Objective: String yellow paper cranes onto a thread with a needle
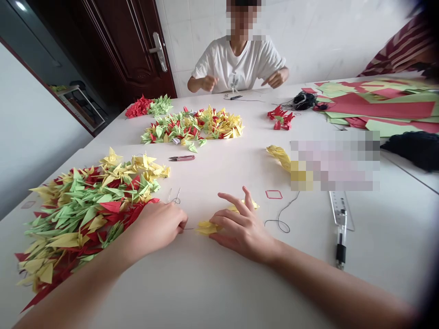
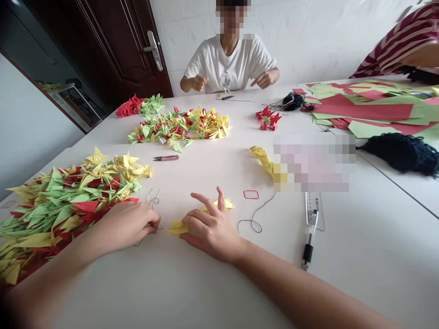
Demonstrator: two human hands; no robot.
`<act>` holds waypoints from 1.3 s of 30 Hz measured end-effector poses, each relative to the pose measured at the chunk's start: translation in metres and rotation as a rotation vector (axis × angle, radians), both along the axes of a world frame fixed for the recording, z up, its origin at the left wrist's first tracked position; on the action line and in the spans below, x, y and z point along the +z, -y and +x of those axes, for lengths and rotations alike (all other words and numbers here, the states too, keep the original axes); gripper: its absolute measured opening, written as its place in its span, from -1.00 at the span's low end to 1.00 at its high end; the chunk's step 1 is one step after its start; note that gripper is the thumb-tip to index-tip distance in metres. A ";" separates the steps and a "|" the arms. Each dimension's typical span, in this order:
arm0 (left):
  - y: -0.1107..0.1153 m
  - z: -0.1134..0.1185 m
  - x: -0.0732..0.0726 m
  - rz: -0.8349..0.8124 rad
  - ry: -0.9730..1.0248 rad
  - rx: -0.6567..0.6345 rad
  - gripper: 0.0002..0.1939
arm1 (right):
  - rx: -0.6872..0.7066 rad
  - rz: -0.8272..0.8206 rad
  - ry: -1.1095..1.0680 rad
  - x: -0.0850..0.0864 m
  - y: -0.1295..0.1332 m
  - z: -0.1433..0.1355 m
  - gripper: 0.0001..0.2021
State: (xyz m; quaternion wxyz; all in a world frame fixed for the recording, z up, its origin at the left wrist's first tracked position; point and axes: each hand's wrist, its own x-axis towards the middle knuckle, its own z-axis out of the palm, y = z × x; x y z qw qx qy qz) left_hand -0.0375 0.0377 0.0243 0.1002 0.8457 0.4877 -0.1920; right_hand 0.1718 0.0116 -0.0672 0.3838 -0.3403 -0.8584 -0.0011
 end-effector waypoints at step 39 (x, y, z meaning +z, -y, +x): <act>0.017 0.016 0.001 0.027 -0.003 0.010 -0.92 | 0.029 -0.072 0.139 -0.005 -0.001 0.000 -0.78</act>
